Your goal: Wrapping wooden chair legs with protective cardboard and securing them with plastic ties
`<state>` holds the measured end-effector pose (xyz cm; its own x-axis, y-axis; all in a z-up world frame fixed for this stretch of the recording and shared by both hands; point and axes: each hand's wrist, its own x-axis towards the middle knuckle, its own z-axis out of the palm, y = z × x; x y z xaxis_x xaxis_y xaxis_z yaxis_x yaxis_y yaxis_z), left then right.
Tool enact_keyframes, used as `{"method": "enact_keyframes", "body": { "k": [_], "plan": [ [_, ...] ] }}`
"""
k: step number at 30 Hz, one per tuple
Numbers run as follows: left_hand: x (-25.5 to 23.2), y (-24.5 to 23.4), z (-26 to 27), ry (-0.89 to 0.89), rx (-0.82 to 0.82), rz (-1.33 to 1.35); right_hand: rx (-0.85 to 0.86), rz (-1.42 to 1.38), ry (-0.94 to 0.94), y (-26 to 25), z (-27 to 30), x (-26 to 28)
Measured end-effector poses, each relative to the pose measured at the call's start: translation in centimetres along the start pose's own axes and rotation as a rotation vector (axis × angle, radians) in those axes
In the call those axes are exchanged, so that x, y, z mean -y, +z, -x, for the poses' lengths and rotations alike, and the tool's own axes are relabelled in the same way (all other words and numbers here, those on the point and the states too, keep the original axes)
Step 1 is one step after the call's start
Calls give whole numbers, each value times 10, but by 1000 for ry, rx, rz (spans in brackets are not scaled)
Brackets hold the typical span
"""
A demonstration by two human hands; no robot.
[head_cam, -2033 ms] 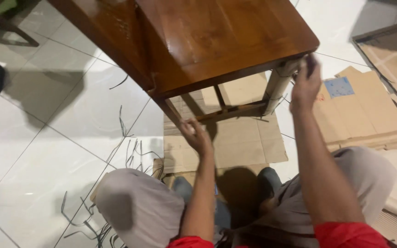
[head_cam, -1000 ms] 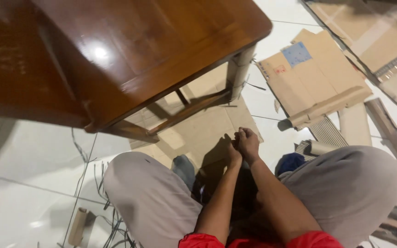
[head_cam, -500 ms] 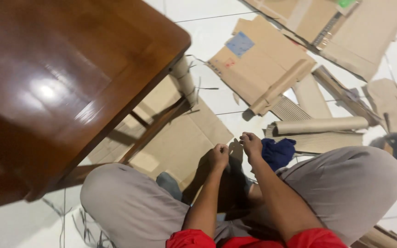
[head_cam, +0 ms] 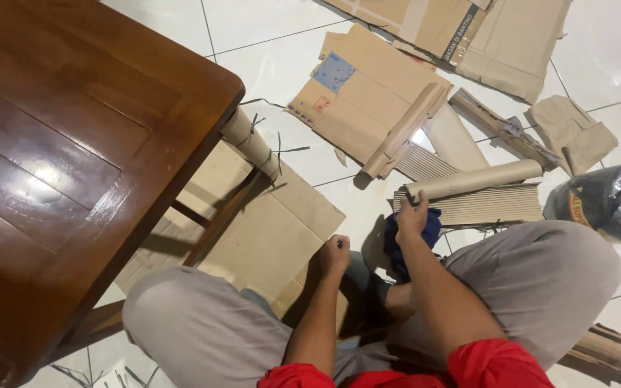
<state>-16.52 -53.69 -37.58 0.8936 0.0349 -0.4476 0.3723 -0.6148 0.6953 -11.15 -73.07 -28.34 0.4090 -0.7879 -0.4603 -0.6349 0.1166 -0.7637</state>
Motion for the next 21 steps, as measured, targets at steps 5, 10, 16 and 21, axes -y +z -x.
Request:
{"method": "enact_keyframes", "body": {
  "k": [5, 10, 16, 21],
  "plan": [
    [-2, -6, 7, -34, 2, 65, 73, -508, 297, 4, -36, 5],
    [1, -8, 6, -47, -30, 76, 60, -665, 417, 12, -77, -22],
    [-14, -18, 5, -33, -133, 38, 150, -679, 218, -11, 38, 43],
    [-26, -27, -22, -28, -308, 190, 387, -600, 139, 2, 93, 32]
  ]
}}
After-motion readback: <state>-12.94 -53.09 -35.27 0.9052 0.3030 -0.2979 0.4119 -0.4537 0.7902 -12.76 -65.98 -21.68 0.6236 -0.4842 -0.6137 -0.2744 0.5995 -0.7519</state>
